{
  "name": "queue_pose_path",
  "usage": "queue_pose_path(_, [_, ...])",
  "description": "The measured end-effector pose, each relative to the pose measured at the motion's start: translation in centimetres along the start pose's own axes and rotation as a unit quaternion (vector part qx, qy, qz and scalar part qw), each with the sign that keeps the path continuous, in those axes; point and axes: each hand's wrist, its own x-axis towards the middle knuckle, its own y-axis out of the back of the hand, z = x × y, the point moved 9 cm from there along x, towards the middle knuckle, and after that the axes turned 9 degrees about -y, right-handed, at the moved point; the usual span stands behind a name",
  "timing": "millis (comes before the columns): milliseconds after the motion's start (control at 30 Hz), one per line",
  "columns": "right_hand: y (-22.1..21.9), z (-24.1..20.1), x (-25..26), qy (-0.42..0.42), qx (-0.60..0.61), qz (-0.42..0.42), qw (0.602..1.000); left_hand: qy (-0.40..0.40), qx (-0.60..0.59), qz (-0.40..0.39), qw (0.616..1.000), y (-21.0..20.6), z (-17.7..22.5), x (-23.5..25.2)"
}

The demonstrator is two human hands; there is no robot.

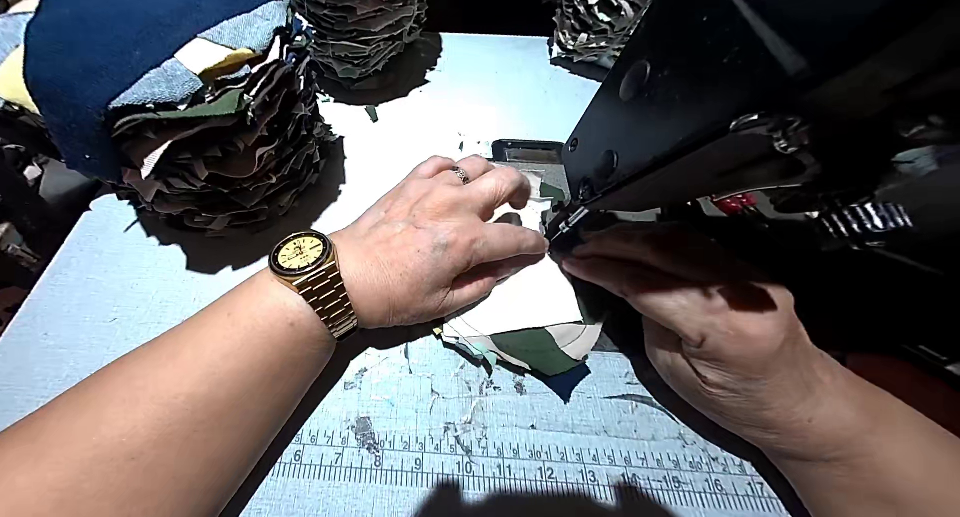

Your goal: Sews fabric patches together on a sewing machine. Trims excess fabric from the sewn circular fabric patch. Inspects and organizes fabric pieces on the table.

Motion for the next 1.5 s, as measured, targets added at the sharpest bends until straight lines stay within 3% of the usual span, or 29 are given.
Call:
queue_pose_path(633, [-1.7, -1.6, -0.8, 0.016, -0.002, -0.056, 0.998, 0.004, -0.037, -0.029, 0.999, -0.8, -1.0, 0.1])
queue_pose_path(1500, [-0.4, -0.3, -0.2, -0.006, -0.031, -0.026, 0.999, 0.049, -0.022, -0.042, 0.998, -0.9, -2.1, 0.0])
